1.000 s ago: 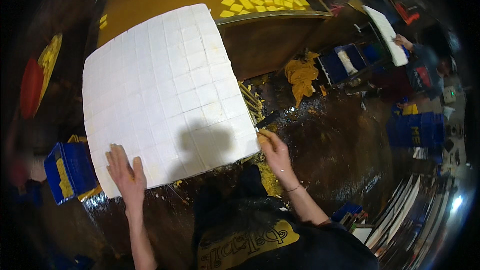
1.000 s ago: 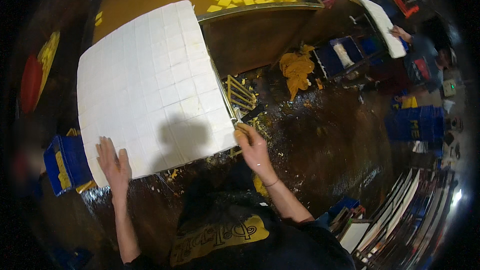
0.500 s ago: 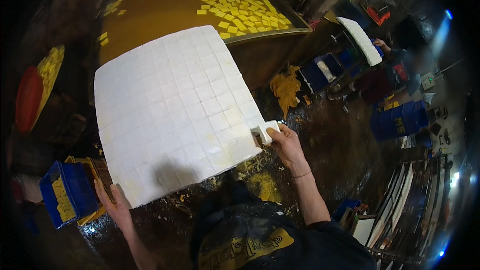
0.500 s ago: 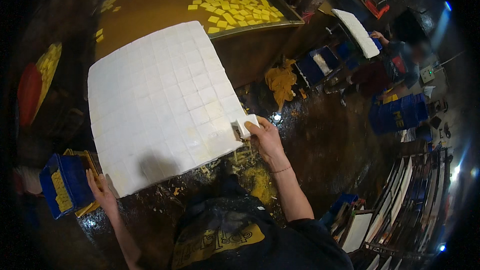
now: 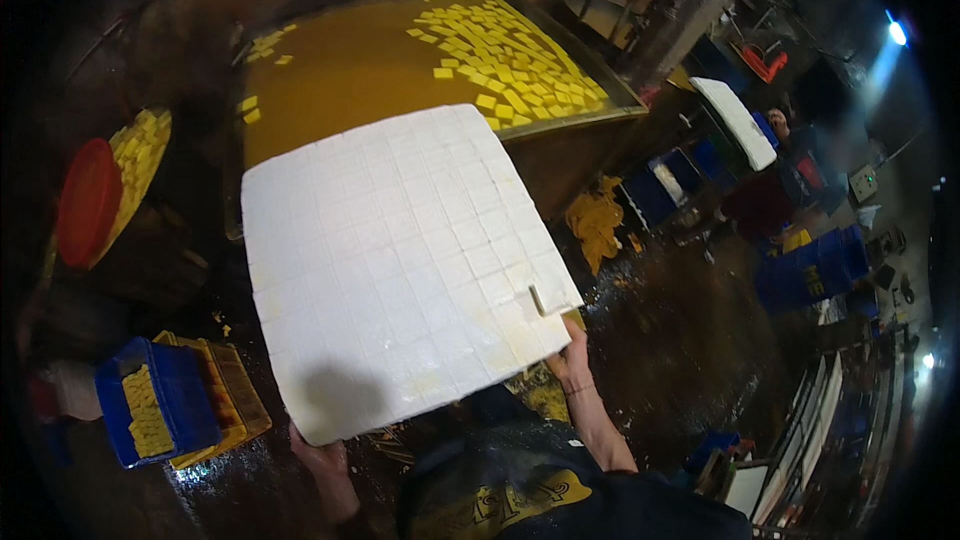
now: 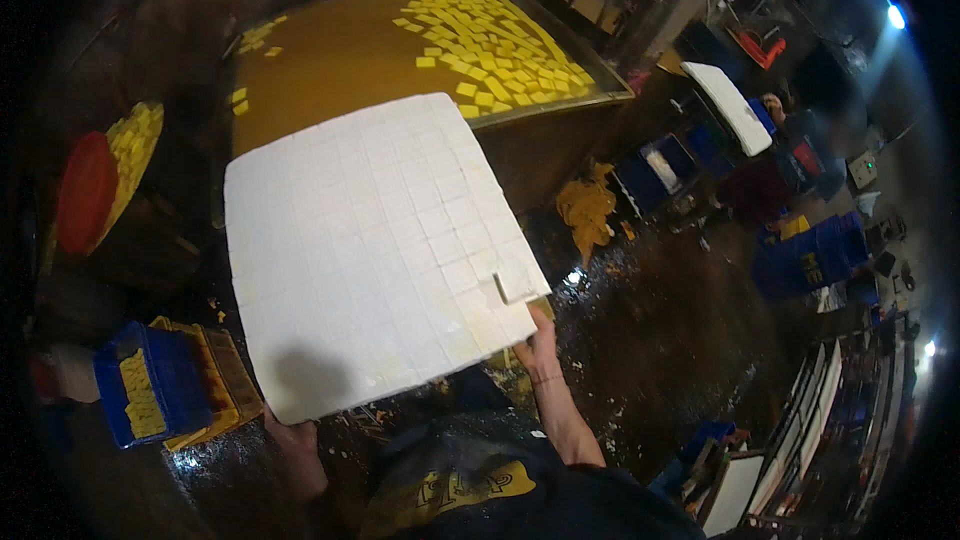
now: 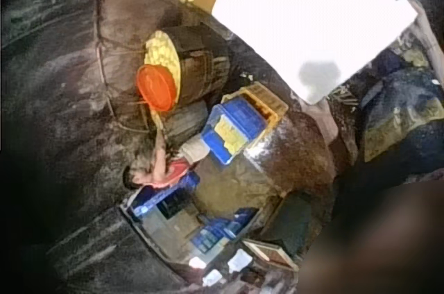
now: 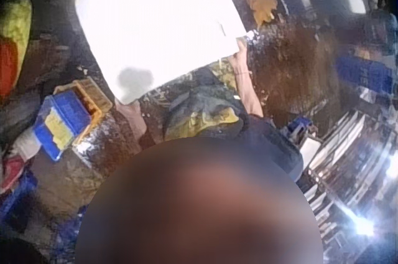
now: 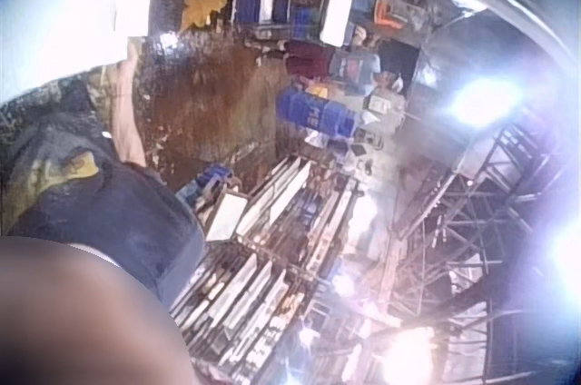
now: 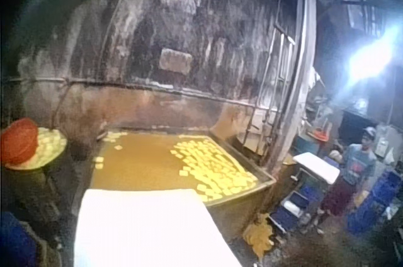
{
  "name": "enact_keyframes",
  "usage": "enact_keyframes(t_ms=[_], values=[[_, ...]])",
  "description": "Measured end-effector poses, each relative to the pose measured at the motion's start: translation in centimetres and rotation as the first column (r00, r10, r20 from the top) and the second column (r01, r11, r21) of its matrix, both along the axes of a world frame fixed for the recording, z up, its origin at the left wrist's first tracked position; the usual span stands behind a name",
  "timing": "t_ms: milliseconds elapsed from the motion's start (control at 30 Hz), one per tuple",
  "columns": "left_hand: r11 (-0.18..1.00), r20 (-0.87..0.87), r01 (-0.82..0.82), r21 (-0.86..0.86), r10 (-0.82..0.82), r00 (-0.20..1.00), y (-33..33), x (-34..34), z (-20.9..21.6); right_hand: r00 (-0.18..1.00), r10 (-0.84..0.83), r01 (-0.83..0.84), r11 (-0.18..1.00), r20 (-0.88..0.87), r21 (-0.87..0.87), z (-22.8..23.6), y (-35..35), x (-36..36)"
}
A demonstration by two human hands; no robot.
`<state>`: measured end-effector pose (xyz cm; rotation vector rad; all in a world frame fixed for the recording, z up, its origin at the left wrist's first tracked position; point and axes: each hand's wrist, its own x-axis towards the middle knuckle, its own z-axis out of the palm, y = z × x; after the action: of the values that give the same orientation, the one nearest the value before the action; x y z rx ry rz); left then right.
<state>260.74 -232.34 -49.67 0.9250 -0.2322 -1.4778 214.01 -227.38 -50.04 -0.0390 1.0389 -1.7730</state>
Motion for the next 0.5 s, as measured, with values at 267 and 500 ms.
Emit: enact_keyframes(t_ms=[267, 500], values=[[0.992, 0.176, 0.037, -0.123, -0.015, 0.984, -8.0, -0.8, 2.5, 0.992, -0.072, 0.091, 0.977, 0.104, -0.195, 4.5, -8.6, -0.1], [0.993, -0.142, -0.109, -0.053, 0.100, 0.985, -23.7, -7.1, 6.4, 0.989, -0.003, 0.058, 0.928, 0.148, -0.369, 5.3, -24.5, -6.4]])
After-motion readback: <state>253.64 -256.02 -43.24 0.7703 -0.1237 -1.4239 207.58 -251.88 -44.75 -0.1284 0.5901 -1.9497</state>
